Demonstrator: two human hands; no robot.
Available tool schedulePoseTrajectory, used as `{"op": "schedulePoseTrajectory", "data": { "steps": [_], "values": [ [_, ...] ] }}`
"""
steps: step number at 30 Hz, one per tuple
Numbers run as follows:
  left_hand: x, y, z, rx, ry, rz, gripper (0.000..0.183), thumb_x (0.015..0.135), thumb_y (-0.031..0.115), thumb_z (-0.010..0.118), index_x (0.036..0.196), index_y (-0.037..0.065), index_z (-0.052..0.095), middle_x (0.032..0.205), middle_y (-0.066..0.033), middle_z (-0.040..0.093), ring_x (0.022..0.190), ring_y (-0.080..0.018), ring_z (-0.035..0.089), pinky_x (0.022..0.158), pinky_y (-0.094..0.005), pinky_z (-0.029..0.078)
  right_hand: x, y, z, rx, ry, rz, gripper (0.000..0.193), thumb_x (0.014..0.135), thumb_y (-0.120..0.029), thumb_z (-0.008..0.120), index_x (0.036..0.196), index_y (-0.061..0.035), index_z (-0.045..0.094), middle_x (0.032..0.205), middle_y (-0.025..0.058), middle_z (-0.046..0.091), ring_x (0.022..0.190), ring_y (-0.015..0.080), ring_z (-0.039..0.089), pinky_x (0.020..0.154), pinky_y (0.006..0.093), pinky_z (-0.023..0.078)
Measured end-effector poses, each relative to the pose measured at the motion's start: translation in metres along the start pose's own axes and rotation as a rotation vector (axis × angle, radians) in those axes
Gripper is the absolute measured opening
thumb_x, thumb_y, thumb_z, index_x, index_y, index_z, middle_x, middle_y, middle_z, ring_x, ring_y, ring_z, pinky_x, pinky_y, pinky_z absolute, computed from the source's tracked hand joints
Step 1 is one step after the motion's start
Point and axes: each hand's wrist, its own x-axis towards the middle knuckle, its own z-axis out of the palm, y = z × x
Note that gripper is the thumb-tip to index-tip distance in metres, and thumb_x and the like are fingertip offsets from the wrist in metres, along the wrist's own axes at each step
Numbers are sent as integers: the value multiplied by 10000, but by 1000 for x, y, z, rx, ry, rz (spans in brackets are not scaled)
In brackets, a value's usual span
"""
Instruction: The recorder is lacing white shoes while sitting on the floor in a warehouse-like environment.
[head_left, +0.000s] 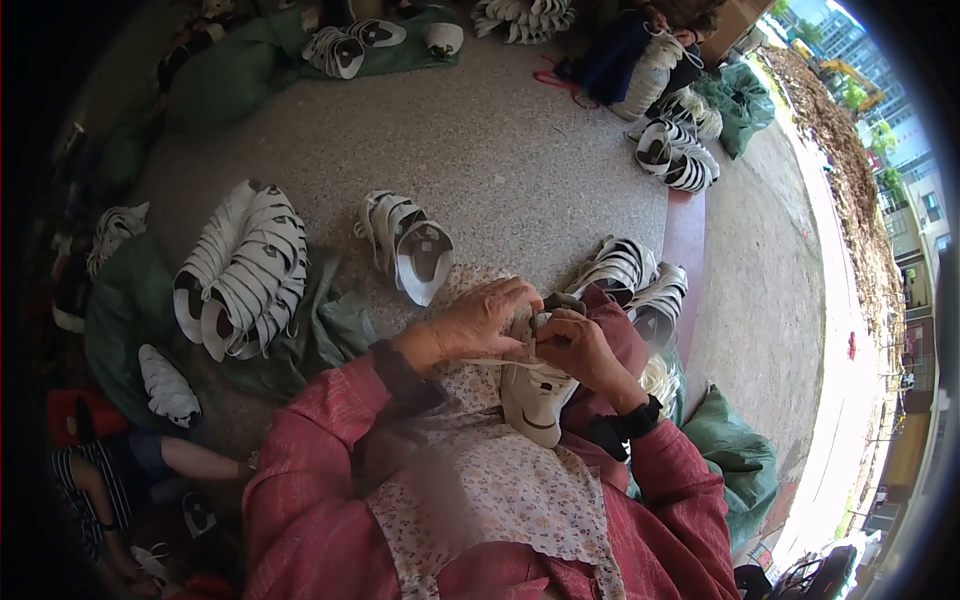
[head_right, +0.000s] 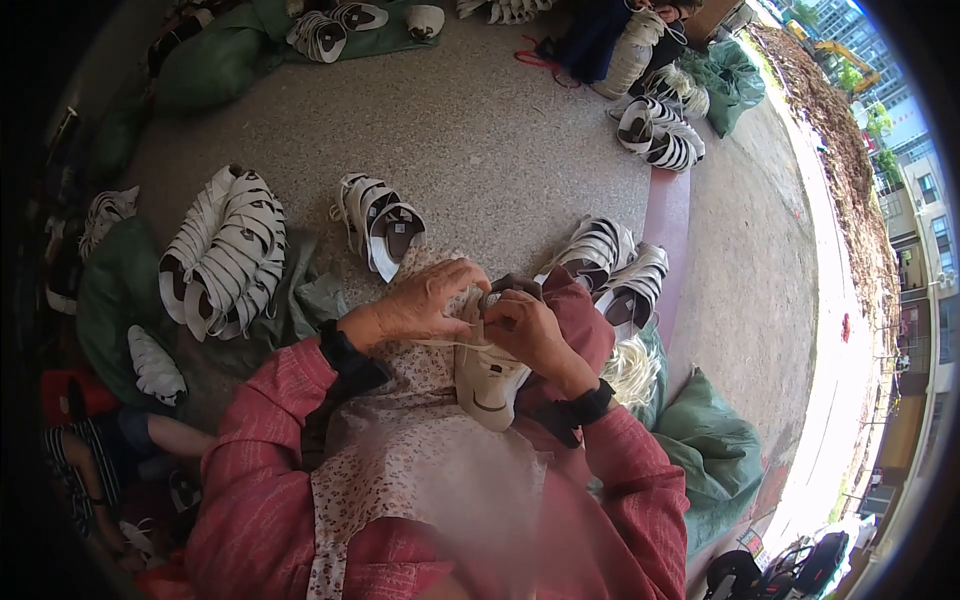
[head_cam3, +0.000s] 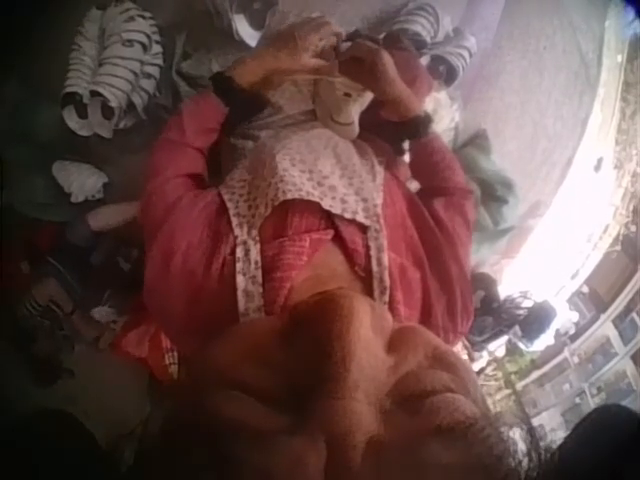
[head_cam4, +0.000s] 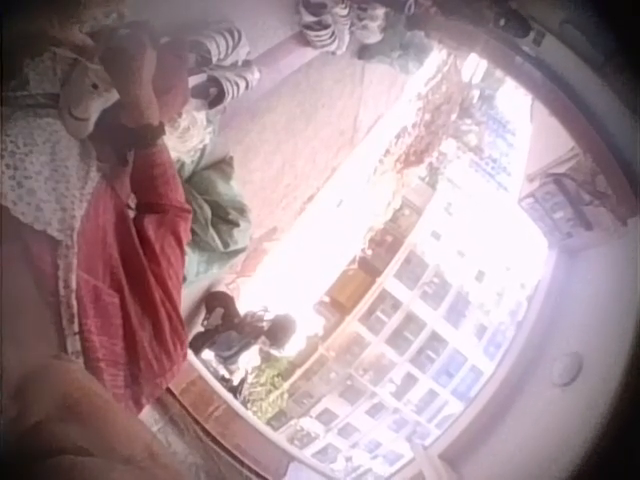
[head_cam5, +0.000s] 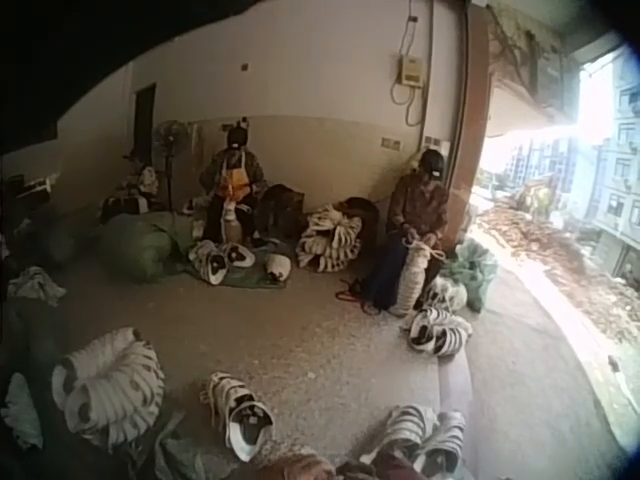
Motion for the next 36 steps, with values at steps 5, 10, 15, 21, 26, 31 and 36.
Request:
{"op": "schedulePoseTrajectory", "data": {
  "steps": [5,10,15,21,26,31,36],
  "values": [
    [18,-24,-1,-428,-437,13,398,695,131,775,1032,68,573,966,-57,573,886,-210,600,746,-340,489,-1,5,3,-21,-8,-20,148,776,-26,753,909,-27,688,884,56,599,801,181,611,700,297,500],
    [30,-32,8,-389,-558,-8,287,708,125,770,893,51,563,858,-47,577,795,-171,567,707,-323,465,0,1,2,-56,-5,-68,118,752,-92,736,864,-75,701,886,69,625,836,253,628,727,358,514],
    [24,-22,5,-512,-532,-86,247,729,133,773,830,53,562,806,-26,579,765,-144,535,690,-304,448,5,-7,-1,-236,-60,-113,98,811,-100,701,899,-82,661,998,78,624,922,269,636,752,371,519],
    [15,-4,-6,-530,-508,-134,274,784,239,808,897,51,644,868,-39,572,807,-183,575,734,-308,473,5,-22,-78,-816,-6,-35,122,819,-71,577,938,-75,603,944,89,523,939,279,566,811,397,444],
    [32,21,0,-176,-572,-156,278,785,331,794,826,66,721,944,-78,576,969,-240,570,849,-358,470,-21,-7,-107,-265,-13,232,57,867,-76,580,919,-68,602,994,121,598,895,299,618,772,382,473],
    [23,8,9,-463,-560,-252,226,791,255,808,853,54,726,942,-41,539,926,-179,544,829,-308,444,-17,-13,-53,1602,153,184,157,935,-193,526,924,-58,606,1071,142,649,935,292,637,846,381,499],
    [29,14,-10,-654,-680,-393,185,784,191,823,836,44,724,933,16,491,928,-122,509,823,-265,413,-47,47,-104,1901,580,158,171,924,-164,458,813,-50,520,853,104,575,747,241,546,784,401,476]
  ]
}}
